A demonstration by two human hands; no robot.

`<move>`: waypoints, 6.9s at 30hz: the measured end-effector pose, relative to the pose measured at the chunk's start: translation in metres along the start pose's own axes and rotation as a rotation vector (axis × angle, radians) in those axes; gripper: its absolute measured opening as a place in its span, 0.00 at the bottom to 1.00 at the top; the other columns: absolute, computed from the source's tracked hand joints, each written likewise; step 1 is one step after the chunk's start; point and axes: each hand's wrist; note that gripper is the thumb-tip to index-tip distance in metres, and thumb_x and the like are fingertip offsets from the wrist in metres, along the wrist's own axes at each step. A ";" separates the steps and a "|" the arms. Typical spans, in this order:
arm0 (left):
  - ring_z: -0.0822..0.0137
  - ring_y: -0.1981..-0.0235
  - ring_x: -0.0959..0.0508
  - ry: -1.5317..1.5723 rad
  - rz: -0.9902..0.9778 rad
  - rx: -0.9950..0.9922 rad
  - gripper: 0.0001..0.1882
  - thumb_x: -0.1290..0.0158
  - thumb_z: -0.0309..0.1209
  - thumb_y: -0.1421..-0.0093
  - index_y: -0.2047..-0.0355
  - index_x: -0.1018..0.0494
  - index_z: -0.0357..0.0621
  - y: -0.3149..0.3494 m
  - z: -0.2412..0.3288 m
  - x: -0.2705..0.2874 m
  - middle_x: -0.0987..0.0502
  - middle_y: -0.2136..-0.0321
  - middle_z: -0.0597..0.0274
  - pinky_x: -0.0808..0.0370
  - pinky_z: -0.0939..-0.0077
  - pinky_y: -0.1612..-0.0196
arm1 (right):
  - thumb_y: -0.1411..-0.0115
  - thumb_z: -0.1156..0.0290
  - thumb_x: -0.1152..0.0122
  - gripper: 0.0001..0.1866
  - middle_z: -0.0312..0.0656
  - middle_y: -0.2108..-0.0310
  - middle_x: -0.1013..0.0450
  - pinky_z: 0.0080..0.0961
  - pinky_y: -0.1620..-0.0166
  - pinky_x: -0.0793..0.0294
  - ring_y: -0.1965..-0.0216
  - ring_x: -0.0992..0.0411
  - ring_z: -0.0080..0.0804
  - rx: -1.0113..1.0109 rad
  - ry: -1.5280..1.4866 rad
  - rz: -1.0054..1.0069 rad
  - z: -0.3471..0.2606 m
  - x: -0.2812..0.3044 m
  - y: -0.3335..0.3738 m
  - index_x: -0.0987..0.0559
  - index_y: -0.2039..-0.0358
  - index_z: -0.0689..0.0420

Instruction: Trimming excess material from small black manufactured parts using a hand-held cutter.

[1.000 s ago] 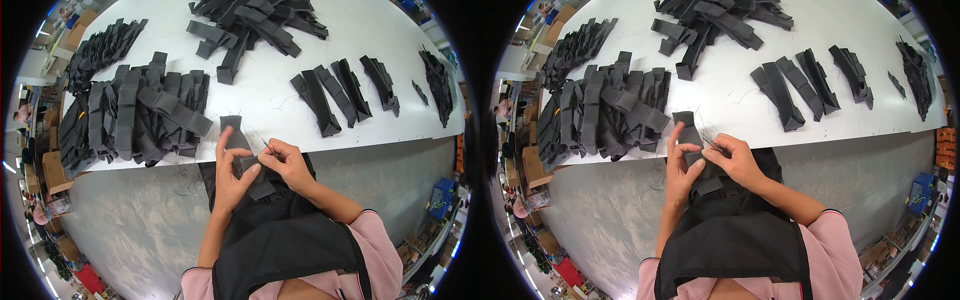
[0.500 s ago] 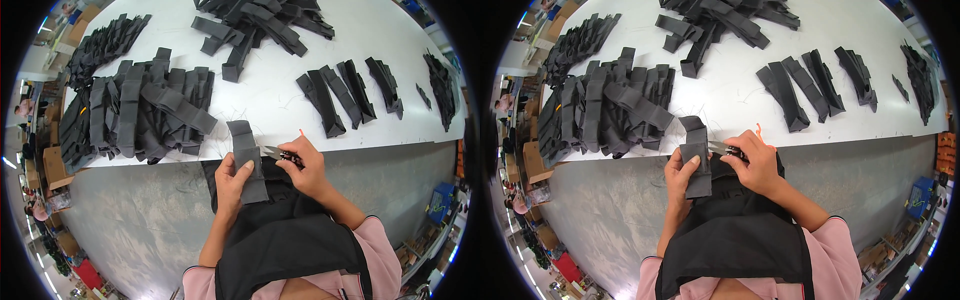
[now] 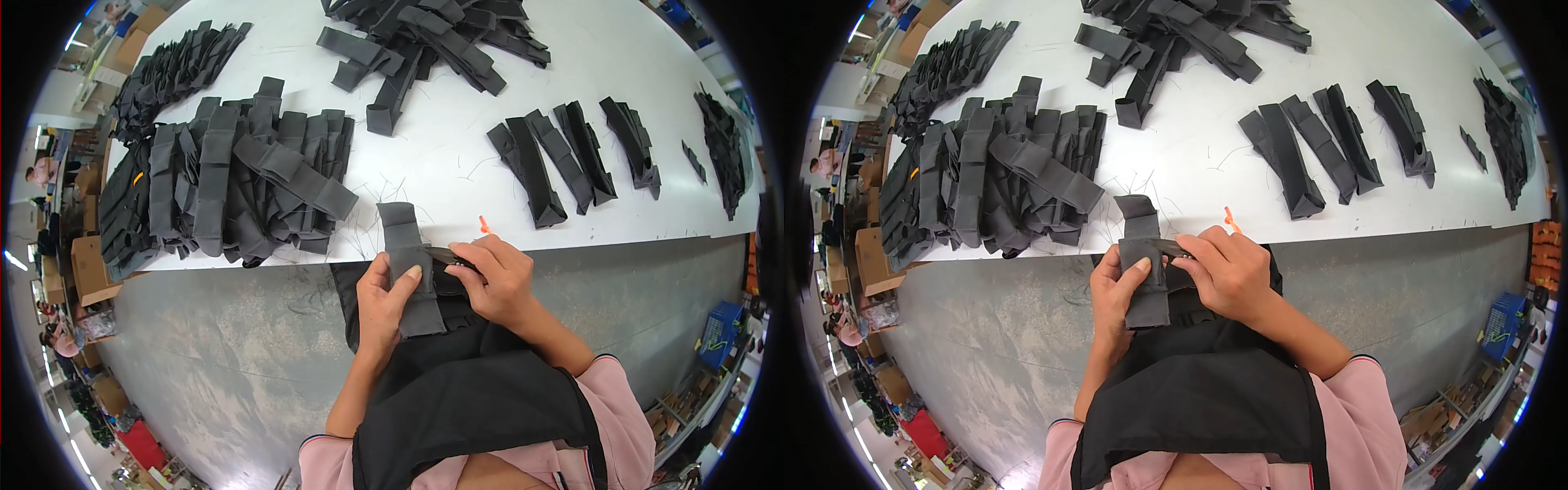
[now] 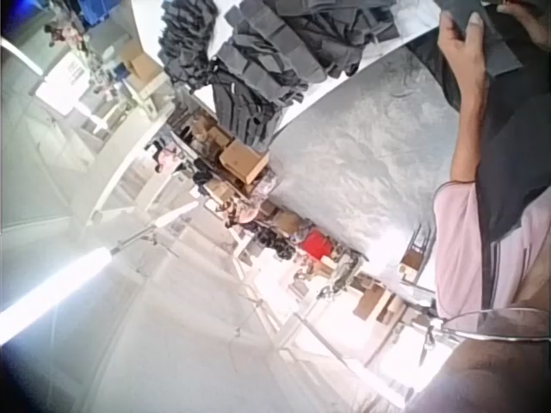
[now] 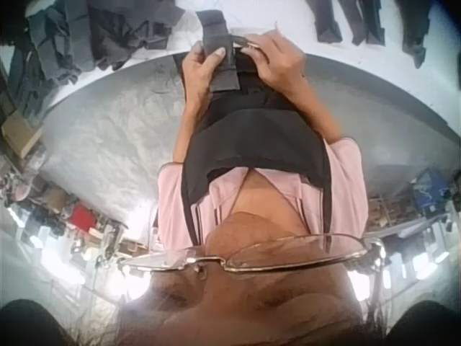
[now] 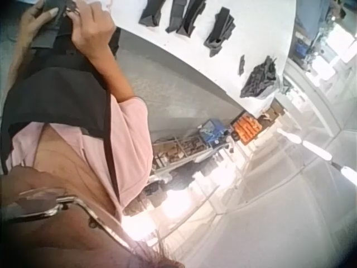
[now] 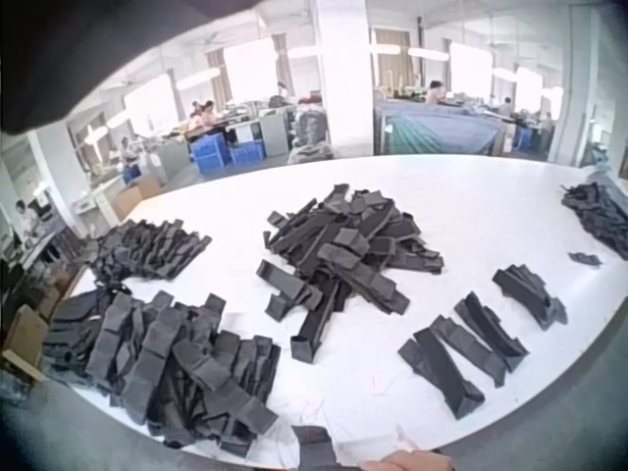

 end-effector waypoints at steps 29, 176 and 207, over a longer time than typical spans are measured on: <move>0.82 0.71 0.30 -0.121 -0.139 0.002 0.09 0.48 0.29 0.42 0.65 0.26 0.36 0.003 -0.018 0.023 0.26 0.73 0.71 0.34 0.88 0.66 | 0.52 0.82 0.39 0.10 0.33 0.76 0.33 0.14 0.72 0.38 0.76 0.38 0.17 -0.427 -0.629 -0.357 -0.005 -0.011 -0.005 0.25 0.67 0.61; 0.86 0.78 0.42 -0.115 0.121 -0.125 0.09 0.48 0.30 0.40 0.75 0.30 0.39 -0.005 -0.017 0.012 0.36 0.81 0.78 0.46 0.89 0.76 | 0.55 0.79 0.38 0.12 0.38 0.74 0.38 0.21 0.76 0.40 0.79 0.39 0.27 -0.170 -0.319 -0.624 0.008 0.035 -0.019 0.23 0.67 0.58; 0.87 0.78 0.41 -0.170 0.109 -0.062 0.07 0.48 0.28 0.41 0.75 0.29 0.38 -0.004 -0.015 0.013 0.34 0.80 0.79 0.46 0.90 0.76 | 0.49 0.79 0.41 0.07 0.34 0.73 0.35 0.18 0.69 0.33 0.70 0.33 0.19 -0.889 -1.012 -0.722 0.028 0.029 -0.004 0.24 0.67 0.64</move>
Point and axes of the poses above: each hand's wrist, its own y-axis away from the middle knuckle, its own x-axis out of the back of the hand, z = x × y
